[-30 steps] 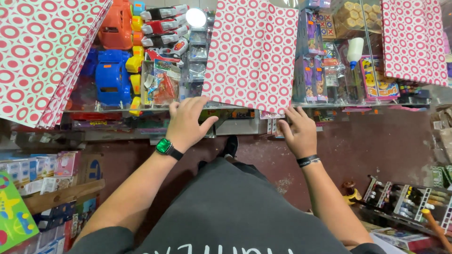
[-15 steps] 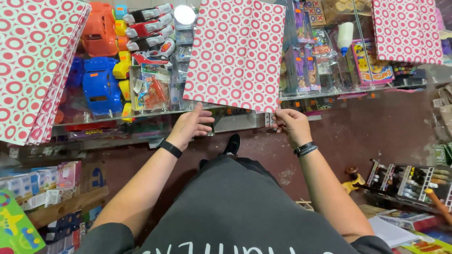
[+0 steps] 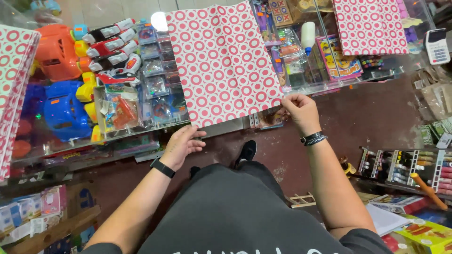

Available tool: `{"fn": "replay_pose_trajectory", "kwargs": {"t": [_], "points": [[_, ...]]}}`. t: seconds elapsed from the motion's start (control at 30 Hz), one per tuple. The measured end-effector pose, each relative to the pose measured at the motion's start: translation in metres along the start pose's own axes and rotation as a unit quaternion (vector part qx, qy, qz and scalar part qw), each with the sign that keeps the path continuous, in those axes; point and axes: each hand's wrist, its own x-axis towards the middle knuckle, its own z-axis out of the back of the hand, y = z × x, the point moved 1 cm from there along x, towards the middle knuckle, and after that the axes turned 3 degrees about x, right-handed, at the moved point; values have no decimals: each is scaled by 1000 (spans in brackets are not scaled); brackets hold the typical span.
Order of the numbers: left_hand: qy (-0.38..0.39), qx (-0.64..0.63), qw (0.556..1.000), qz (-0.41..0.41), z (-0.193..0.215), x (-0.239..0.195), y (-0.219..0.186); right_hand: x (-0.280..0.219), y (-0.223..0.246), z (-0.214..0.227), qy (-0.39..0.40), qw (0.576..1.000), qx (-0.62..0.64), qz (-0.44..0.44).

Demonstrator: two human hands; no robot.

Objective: Assembling paper bags by folding patterned paper sheets and applying glue at a checkout counter.

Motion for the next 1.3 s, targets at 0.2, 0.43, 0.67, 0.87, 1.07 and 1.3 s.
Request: {"fn": "replay_pose_trajectory", "kwargs": {"t": [0.2, 0.43, 0.67, 0.87, 1.07, 1.3], "points": [[9, 44, 999, -2, -85, 8, -15, 44, 30, 73, 10, 995, -61, 76], [56, 104, 993, -10, -236, 49, -36, 136, 66, 209, 21, 982, -78, 169], [102, 186, 975, -62, -392, 129, -58, 211, 90, 346, -26, 976, -119, 179], [55, 144, 981, -119, -472, 224, -68, 307, 10, 443, -86, 986, -43, 137], [-22, 354, 915, -192, -488, 291, -73, 329, -27, 462, -118, 985, -105, 67], [-50, 547, 818, -170, -494, 289, -70, 331, -41, 463, -142, 977, -157, 12]]}}
